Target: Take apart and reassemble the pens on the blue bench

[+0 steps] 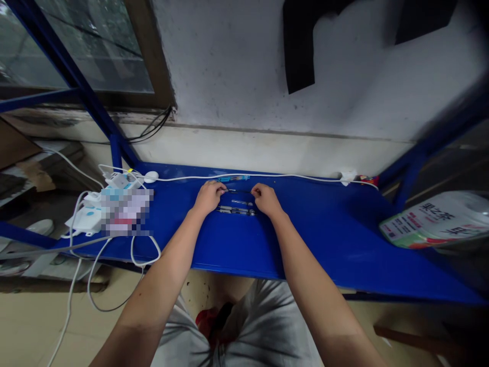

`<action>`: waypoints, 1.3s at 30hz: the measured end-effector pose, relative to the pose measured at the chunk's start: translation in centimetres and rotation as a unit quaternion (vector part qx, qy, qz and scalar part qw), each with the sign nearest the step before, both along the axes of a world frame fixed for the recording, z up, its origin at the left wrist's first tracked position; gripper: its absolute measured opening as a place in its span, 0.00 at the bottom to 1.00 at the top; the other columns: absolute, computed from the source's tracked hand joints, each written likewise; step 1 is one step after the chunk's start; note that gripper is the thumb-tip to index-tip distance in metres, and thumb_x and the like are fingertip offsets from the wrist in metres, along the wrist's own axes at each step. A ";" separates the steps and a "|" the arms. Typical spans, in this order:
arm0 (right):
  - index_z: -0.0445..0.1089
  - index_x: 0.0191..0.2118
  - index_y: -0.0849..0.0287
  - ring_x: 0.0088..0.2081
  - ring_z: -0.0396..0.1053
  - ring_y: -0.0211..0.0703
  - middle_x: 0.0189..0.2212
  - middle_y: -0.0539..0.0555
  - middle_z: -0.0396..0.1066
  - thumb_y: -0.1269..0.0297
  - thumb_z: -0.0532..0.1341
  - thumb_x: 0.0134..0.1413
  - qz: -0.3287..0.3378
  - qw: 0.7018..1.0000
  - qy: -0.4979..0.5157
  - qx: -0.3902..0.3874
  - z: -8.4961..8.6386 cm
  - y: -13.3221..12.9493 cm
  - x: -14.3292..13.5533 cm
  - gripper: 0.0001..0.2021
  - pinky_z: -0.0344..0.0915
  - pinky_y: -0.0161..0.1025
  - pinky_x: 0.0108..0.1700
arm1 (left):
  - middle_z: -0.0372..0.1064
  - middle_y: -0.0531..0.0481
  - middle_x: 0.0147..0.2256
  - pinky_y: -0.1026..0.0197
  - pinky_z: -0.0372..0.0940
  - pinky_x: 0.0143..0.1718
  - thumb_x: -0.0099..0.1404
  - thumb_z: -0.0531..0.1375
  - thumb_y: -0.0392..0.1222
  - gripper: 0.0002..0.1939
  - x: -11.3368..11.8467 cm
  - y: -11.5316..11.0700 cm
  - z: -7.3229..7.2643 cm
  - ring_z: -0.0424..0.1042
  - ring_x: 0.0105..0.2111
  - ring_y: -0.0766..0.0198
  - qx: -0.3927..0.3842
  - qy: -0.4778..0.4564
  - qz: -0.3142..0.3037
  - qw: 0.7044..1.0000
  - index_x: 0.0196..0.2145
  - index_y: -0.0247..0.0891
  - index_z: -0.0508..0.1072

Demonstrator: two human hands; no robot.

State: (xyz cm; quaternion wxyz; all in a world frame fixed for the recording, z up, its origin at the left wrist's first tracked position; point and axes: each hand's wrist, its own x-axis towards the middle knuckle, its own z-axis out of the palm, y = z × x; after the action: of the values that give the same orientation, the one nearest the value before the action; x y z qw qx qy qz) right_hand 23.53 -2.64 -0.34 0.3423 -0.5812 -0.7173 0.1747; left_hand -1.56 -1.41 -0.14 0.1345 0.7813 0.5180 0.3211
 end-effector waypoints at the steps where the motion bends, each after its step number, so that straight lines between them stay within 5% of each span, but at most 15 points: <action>1: 0.73 0.34 0.58 0.37 0.71 0.45 0.33 0.55 0.76 0.78 0.57 0.56 0.008 1.000 0.001 0.005 0.0 0.0 -0.1 0.10 0.63 0.39 0.42 | 0.78 0.44 0.42 0.47 0.67 0.54 0.69 0.59 0.32 0.11 0.1 -0.1 0.1 0.73 0.48 0.49 0.003 -0.007 -0.009 1.000 0.42 0.43 0.80; 10: 0.74 0.35 0.58 0.39 0.71 0.46 0.35 0.56 0.77 0.75 0.59 0.60 0.030 0.998 0.024 0.055 0.8 -0.9 -1.5 0.08 0.64 0.40 0.45 | 0.80 0.46 0.45 0.53 0.70 0.53 0.69 0.56 0.32 0.16 1.3 -0.9 0.7 0.78 0.46 0.57 -0.062 -0.124 -0.080 0.987 0.50 0.41 0.78; 15: 0.75 0.38 0.58 0.39 0.72 0.45 0.36 0.55 0.77 0.73 0.61 0.62 0.055 0.996 0.049 0.054 0.8 -1.2 -2.5 0.05 0.65 0.41 0.46 | 0.81 0.48 0.45 0.52 0.68 0.53 0.70 0.62 0.43 0.08 1.6 -1.2 1.2 0.78 0.47 0.54 -0.035 -0.114 -0.119 0.986 0.43 0.44 0.81; 19: 0.74 0.48 0.58 0.40 0.73 0.46 0.38 0.55 0.77 0.67 0.69 0.58 0.049 0.996 0.076 0.026 0.5 -1.0 -2.5 0.13 0.67 0.42 0.47 | 0.80 0.47 0.41 0.52 0.68 0.50 0.70 0.60 0.40 0.07 0.7 -0.7 1.4 0.76 0.44 0.53 0.009 -0.078 -0.058 0.995 0.38 0.44 0.80; 25: 0.78 0.37 0.56 0.45 0.70 0.47 0.40 0.54 0.74 0.69 0.71 0.55 0.108 0.993 -0.048 0.025 0.2 -0.8 -1.9 0.04 0.61 0.50 0.59 | 0.80 0.48 0.37 0.48 0.63 0.50 0.64 0.60 0.32 0.09 -1.5 -0.1 1.3 0.74 0.44 0.47 0.029 0.015 0.087 0.996 0.33 0.45 0.78; 34: 0.77 0.36 0.57 0.39 0.68 0.47 0.34 0.56 0.73 0.76 0.64 0.59 -0.001 0.997 -0.072 0.017 0.0 -0.4 -1.1 0.07 0.61 0.42 0.44 | 0.80 0.47 0.35 0.46 0.62 0.48 0.61 0.60 0.31 0.10 -2.0 0.0 0.6 0.72 0.42 0.45 0.002 0.042 0.079 0.996 0.30 0.45 0.79; 39: 0.79 0.38 0.57 0.40 0.69 0.47 0.37 0.57 0.73 0.78 0.62 0.60 0.001 0.997 -0.074 0.017 -0.3 0.0 -1.4 0.10 0.61 0.41 0.43 | 0.80 0.45 0.37 0.46 0.63 0.48 0.62 0.60 0.32 0.10 -1.5 -0.1 0.7 0.71 0.41 0.45 0.003 0.047 0.071 0.996 0.31 0.45 0.80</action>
State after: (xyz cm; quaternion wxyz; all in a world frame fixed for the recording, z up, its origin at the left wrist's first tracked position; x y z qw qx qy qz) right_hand 22.17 -2.59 -0.61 0.2978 -0.5862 -0.7440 0.1192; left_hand -3.09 -1.54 0.55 0.0845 0.7573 0.5767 0.2946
